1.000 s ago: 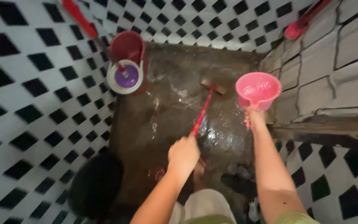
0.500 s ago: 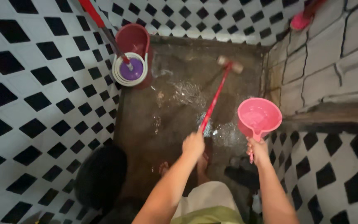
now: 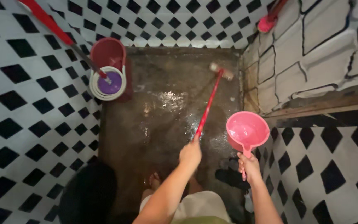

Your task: The person cleans a bathroom by pouring water from a bucket into a mop bucket, rinsing a cloth, and scrubbing the floor with a brush.

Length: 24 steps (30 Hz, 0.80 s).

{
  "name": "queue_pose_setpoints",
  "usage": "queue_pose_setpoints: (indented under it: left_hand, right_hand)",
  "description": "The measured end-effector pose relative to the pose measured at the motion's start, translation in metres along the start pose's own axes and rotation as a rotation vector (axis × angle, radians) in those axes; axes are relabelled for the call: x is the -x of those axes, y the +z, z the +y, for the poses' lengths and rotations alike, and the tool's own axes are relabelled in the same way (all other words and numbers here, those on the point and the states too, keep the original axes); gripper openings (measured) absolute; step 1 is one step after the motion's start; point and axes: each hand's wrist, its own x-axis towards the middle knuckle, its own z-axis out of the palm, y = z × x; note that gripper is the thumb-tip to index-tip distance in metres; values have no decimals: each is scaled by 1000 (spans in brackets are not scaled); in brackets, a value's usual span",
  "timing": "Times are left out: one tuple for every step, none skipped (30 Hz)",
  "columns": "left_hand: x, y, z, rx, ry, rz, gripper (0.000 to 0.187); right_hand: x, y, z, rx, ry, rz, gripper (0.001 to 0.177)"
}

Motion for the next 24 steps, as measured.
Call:
queue_pose_setpoints:
  left_hand:
    - [-27,9,11,-28,9,21,51]
    - [-48,10,19,-61,24,47,48]
    - [-59,2,19,-99,18,8,41]
    - [-60,-8,19,-128,4,-36,36]
    - [-54,-24,18,-157,-9,-81,31]
    - [-31,-41,12,-109,14,-58,37]
    - [5,-58,2,-61,37,-35,45]
    - [38,-78,-6,-94,32,-85,55]
    - [63,-92,-7,-127,25,-136,67]
    - [71,-97,0,-120,2,-147,64]
    - [75,-97,3,-112,-21,-159,60]
    - [77,-89,3,-100,-47,-172,56]
    - [58,-76,8,-69,-69,-189,49]
    - [29,-61,17,-37,-84,-199,43]
    - [1,-46,23,-63,-22,-101,47]
    - [-20,-30,27,-83,28,-16,52]
    - [-49,-18,39,-79,-26,-75,50]
    - [-75,-20,43,-78,-87,-116,49]
    - [-78,-23,33,-91,-97,-113,49]
    - [-78,-29,28,-95,-105,-109,51]
    - [-76,-37,23,-99,-113,-105,52]
    - [-61,-46,9,-100,-133,-94,51]
    - [-38,-56,-10,-101,-153,-82,49]
    - [-13,-71,-32,-100,-188,-91,50]
  right_hand:
    - [5,-4,1,-11,11,18,24]
    - [7,-6,-1,-29,17,34,21]
    - [9,-7,-4,-47,22,51,18]
    - [13,-12,-5,-8,40,74,20]
    - [17,-15,-5,30,57,97,22]
    - [16,-17,-6,69,73,115,25]
    - [15,-22,-7,43,55,112,24]
    - [14,-25,-5,15,39,104,24]
    - [13,-28,-2,-14,22,96,23]
    - [10,-31,-1,-24,24,98,23]
    - [7,-33,0,-35,26,101,22]
    - [7,-37,1,-40,30,103,22]
    - [9,-39,6,-48,35,111,21]
    - [8,-38,8,-58,31,120,20]
    - [5,-37,8,-67,27,128,19]
    - [7,-41,9,-61,11,119,21]
    - [8,-44,9,-56,-4,109,24]
    - [3,-36,5,-52,-27,82,27]
    - [3,-27,4,20,5,92,26]
    - [5,-25,-1,100,31,105,26]
    - [4,-20,-7,180,55,118,25]
    - [-1,-14,-13,158,28,90,22]
    - [-8,-7,-18,135,2,60,18]
    - [-18,7,-19,107,-22,24,15]
